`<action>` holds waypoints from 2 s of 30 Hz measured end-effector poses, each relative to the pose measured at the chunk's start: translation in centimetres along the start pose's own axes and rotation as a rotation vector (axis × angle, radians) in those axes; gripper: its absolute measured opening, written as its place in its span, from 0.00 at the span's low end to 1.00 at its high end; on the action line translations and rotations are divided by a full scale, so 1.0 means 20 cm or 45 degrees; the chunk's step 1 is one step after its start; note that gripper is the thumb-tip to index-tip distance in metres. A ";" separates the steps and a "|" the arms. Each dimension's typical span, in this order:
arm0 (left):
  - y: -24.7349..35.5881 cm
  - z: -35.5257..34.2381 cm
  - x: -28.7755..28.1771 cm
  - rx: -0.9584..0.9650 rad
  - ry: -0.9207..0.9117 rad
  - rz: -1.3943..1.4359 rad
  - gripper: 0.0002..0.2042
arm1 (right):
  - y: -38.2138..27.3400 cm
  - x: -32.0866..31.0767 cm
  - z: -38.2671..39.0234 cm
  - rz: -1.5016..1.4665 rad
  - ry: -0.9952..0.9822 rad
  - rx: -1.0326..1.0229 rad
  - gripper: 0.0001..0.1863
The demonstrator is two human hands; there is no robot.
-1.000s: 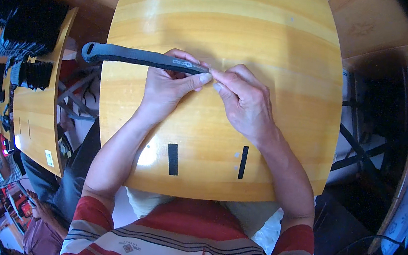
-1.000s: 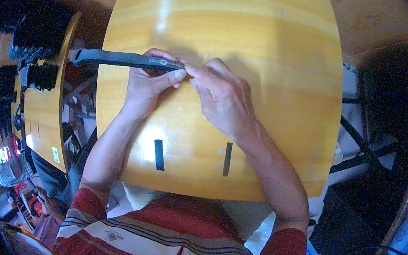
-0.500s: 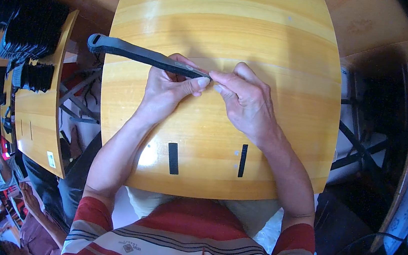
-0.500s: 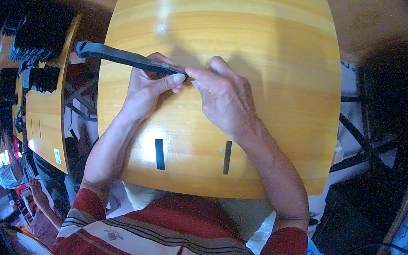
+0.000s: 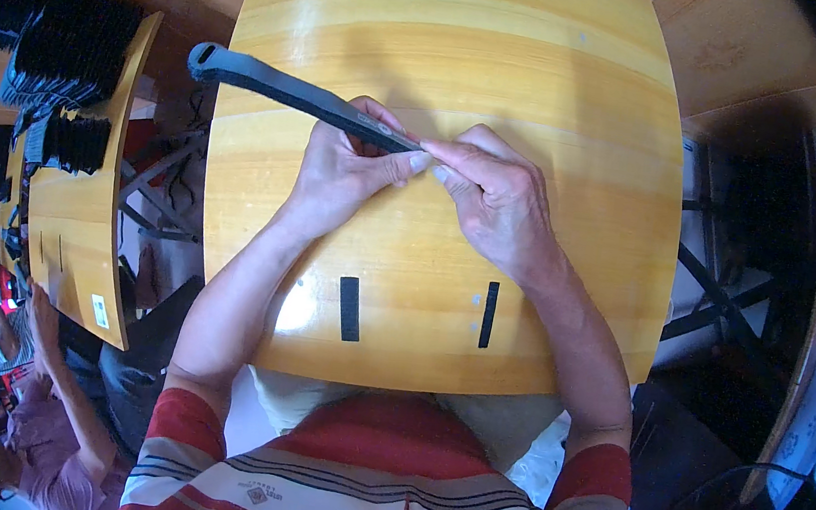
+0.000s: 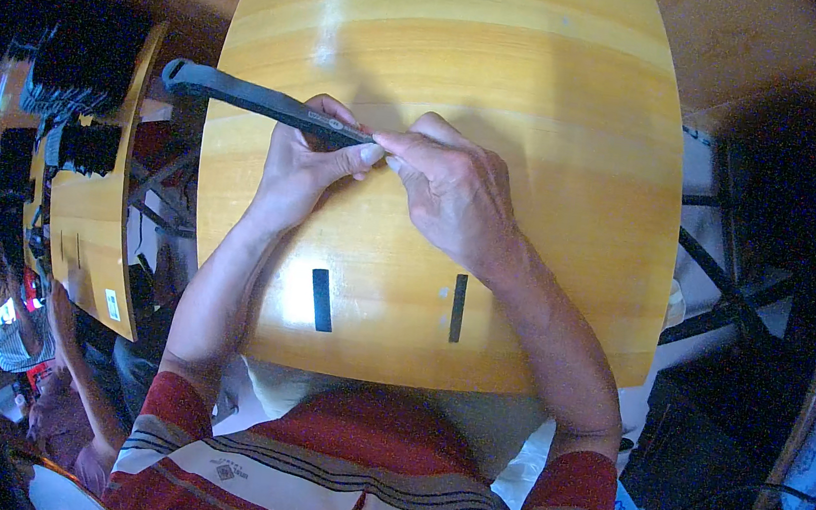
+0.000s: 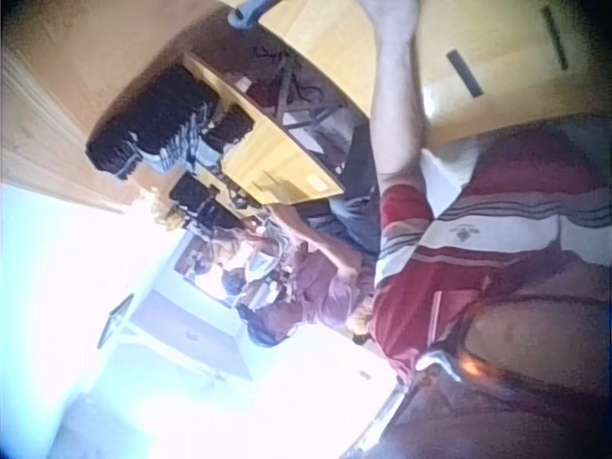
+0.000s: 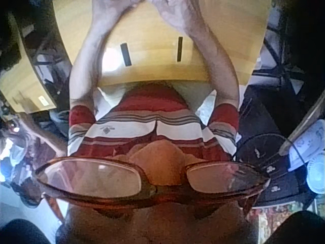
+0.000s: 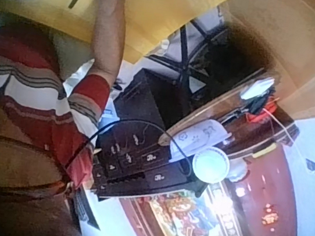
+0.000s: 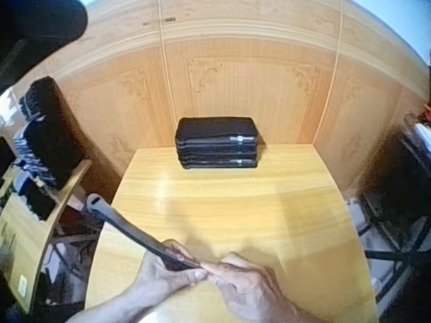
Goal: Peeling off protective backing from leather straps in a workshop setting.
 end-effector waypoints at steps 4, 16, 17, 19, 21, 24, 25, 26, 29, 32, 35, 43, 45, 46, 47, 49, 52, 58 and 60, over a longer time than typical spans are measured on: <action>0.01 0.01 -0.01 -0.027 -0.055 -0.024 0.15 | -0.06 -0.04 0.00 0.330 -0.007 -0.085 0.15; 0.03 0.01 -0.04 -0.148 -0.152 0.025 0.15 | -0.07 -0.06 -0.01 0.671 0.014 -0.291 0.19; 0.03 0.01 -0.04 -0.146 -0.153 0.025 0.15 | -0.07 -0.06 0.00 0.655 0.015 -0.292 0.18; 0.03 0.01 -0.05 -0.140 -0.181 0.002 0.15 | -0.08 -0.06 -0.01 0.627 0.002 -0.286 0.17; 0.03 0.00 -0.06 -0.149 -0.212 0.040 0.15 | -0.08 -0.07 -0.01 0.599 -0.009 -0.282 0.16; 0.01 0.01 -0.07 -0.141 -0.230 0.091 0.15 | -0.06 -0.08 -0.02 0.371 -0.059 -0.224 0.14; 0.00 0.02 -0.06 -0.132 -0.220 0.109 0.15 | -0.04 -0.08 -0.02 0.238 -0.119 -0.188 0.14; 0.01 0.02 -0.05 -0.126 -0.219 0.107 0.15 | -0.04 -0.08 -0.02 0.103 -0.178 -0.152 0.15; 0.03 0.01 -0.03 -0.130 -0.162 0.232 0.15 | -0.03 -0.08 -0.02 -0.019 -0.224 -0.036 0.16; 0.01 0.01 -0.04 -0.092 -0.118 0.372 0.14 | -0.05 -0.08 -0.03 -0.189 -0.183 0.006 0.15; 0.00 0.03 -0.04 -0.140 -0.116 0.343 0.14 | -0.02 -0.01 -0.02 -0.254 -0.157 -0.035 0.13; 0.01 0.05 -0.02 -0.152 -0.190 0.413 0.14 | 0.00 0.03 -0.03 -0.296 -0.048 -0.052 0.05; 0.02 0.06 0.01 -0.161 -0.199 0.407 0.13 | -0.02 0.02 -0.02 -0.231 -0.002 -0.098 0.04; 0.02 0.08 0.02 -0.172 -0.207 0.399 0.13 | -0.03 0.02 -0.02 -0.138 0.068 -0.089 0.04; 0.02 0.08 0.04 -0.178 -0.207 0.400 0.13 | -0.04 0.01 -0.01 -0.045 0.137 -0.080 0.04; 0.03 0.09 0.07 -0.156 -0.242 0.403 0.12 | -0.05 -0.01 -0.01 -0.029 0.179 -0.062 0.04; 0.03 0.09 0.07 -0.172 -0.336 0.307 0.12 | -0.02 -0.02 -0.02 -0.004 0.228 -0.057 0.05; 0.01 0.12 0.06 -0.363 -0.285 0.455 0.12 | -0.03 -0.01 0.00 -0.565 -0.039 0.152 0.06; 0.00 0.13 0.04 -0.360 -0.311 0.465 0.11 | -0.04 0.02 0.01 -0.748 -0.175 0.221 0.06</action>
Point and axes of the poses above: each hand's wrist, its own z-axis away from the middle knuckle, its own x-axis out of the palm, y = z × x, the point moved 2 cm from there along -z, towards the middle knuckle, and after that the axes turned 5 degrees about x, right-handed, at the moved point
